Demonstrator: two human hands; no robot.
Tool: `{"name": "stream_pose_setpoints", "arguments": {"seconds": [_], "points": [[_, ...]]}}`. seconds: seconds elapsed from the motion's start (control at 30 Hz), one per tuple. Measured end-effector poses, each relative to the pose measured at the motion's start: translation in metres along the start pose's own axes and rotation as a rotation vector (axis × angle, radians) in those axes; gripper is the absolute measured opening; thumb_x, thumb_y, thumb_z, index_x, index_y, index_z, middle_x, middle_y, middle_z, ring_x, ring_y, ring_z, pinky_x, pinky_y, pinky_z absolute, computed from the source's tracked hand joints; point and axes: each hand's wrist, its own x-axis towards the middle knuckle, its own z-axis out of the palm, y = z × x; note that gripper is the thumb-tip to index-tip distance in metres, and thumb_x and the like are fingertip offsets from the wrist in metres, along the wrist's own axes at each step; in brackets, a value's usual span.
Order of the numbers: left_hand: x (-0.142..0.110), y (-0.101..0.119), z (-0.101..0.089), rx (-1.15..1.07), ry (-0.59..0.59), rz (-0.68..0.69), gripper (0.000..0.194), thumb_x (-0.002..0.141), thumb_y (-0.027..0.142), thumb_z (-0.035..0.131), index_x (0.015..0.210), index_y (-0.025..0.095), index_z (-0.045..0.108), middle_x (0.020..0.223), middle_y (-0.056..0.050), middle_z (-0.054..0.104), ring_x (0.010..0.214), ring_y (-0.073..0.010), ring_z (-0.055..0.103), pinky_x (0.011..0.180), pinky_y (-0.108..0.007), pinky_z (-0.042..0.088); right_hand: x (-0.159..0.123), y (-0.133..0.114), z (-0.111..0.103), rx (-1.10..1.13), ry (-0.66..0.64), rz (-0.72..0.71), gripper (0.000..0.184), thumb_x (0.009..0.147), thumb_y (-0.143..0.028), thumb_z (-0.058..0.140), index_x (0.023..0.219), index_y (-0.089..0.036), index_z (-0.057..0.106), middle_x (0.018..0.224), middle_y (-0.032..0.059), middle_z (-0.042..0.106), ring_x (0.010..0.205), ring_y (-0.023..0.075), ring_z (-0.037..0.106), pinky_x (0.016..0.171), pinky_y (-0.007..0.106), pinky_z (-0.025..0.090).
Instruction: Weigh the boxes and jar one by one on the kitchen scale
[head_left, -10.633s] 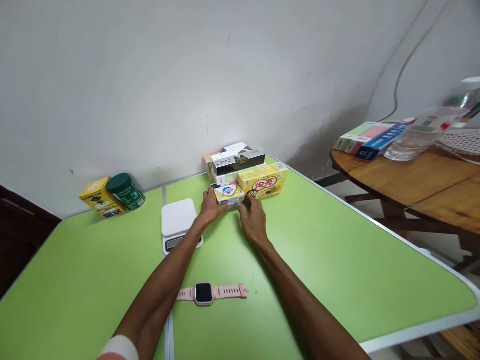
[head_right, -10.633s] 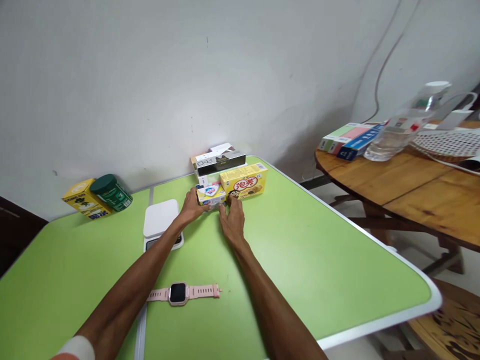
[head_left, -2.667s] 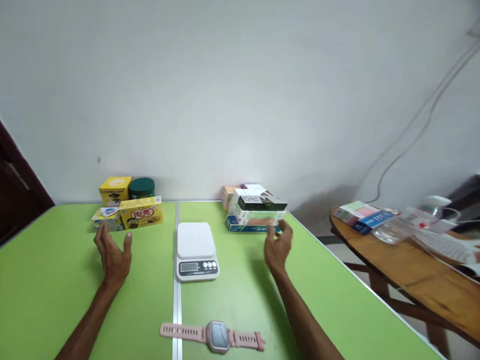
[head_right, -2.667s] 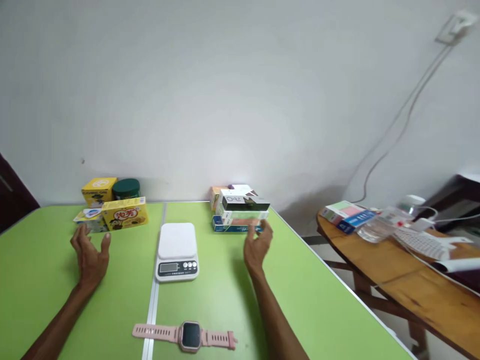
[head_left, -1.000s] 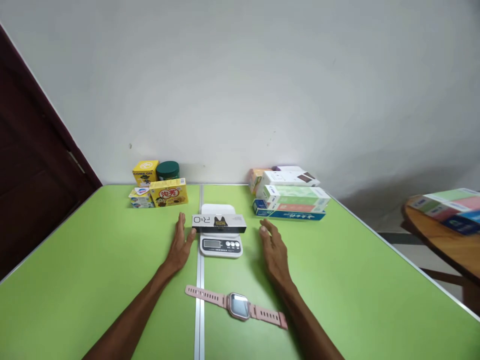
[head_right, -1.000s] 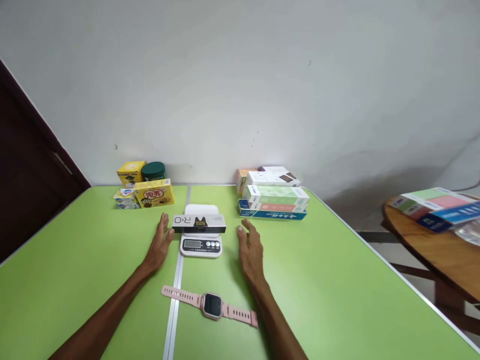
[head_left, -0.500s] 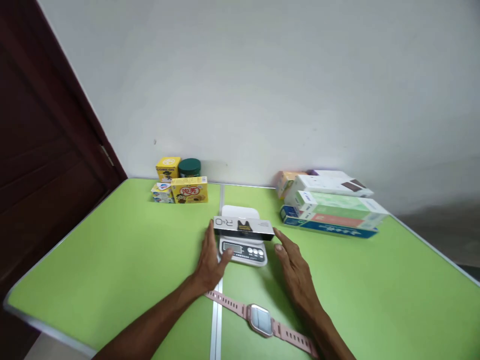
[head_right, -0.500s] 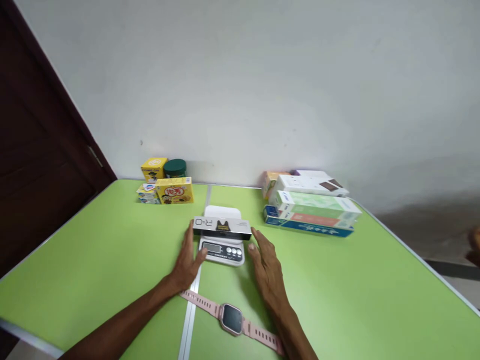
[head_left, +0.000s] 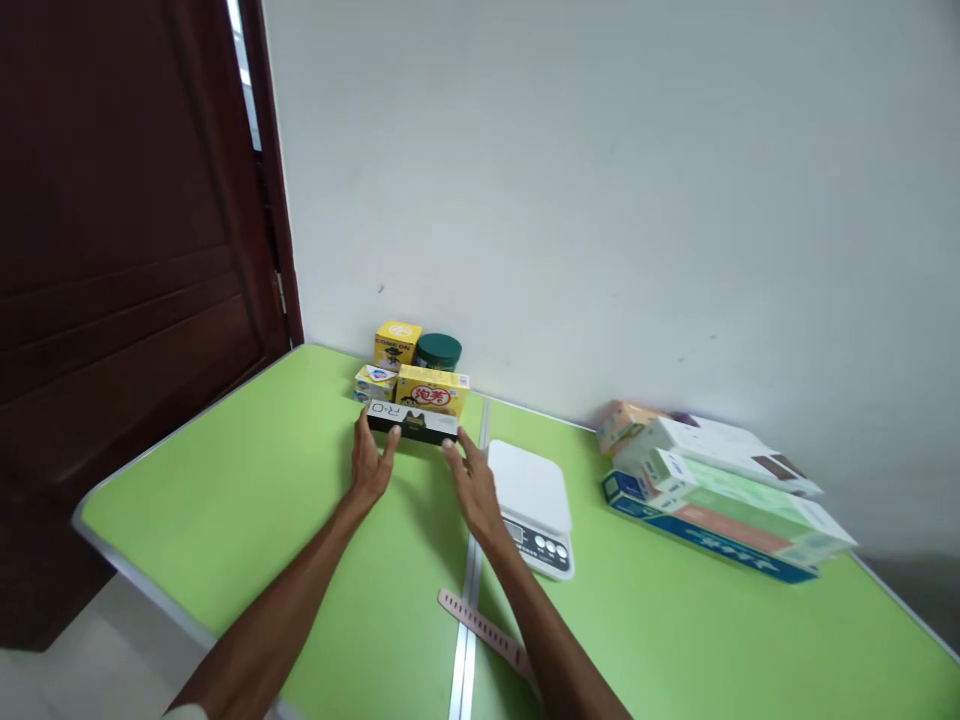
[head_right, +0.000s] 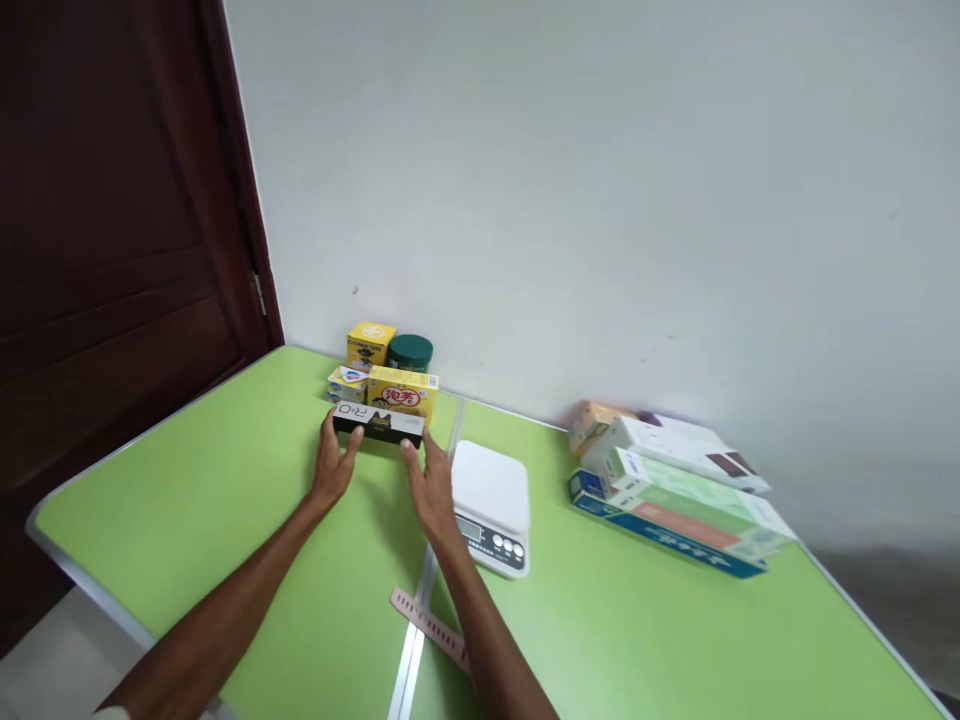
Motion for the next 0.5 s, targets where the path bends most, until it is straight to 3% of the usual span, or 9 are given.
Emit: {"name": "stream_pose_setpoints", "arguments": {"seconds": [0.17, 0.3, 0.5], "points": [[0.034, -0.042, -0.01, 0.273, -0.057, -0.055, 0.066, 0.098, 0.047, 0.054, 0.151, 0.01, 0.043, 0.152, -0.026, 0.053, 0.145, -0.0362, 0.05, 0.122, -0.055, 0.037, 0.021, 0.027, 0.051, -0.023, -0.042, 0.015, 0.106, 0.086, -0.089, 0.044, 0.155, -0.008, 0.05, 0.159, 0.0238, 0.049, 0.15, 0.0398, 0.044, 0.124, 0.056, 0.031], [0.052, -0.054, -0.01, 0.478, -0.101, -0.015, 0.063, 0.097, 0.04, 0.055, 0.15, 0.007, 0.046, 0.151, -0.028, 0.055, 0.144, -0.0388, 0.051, 0.12, -0.056, 0.037, 0.035, 0.038, 0.065, -0.052, -0.037, -0.04, 0.1, 0.088, -0.086, 0.044, 0.155, -0.011, 0.051, 0.155, 0.0224, 0.055, 0.146, 0.0391, 0.047, 0.122, 0.056, 0.033], [0.069, -0.058, -0.013, 0.513, -0.075, -0.004, 0.064, 0.094, 0.036, 0.057, 0.15, 0.006, 0.045, 0.146, -0.028, 0.059, 0.136, -0.0386, 0.058, 0.114, -0.055, 0.043, 0.047, 0.035, 0.079, -0.098, -0.04, -0.044, 0.088, 0.091, -0.078, 0.048, 0.151, -0.013, 0.054, 0.152, 0.0197, 0.058, 0.144, 0.0388, 0.049, 0.121, 0.055, 0.034]]}}
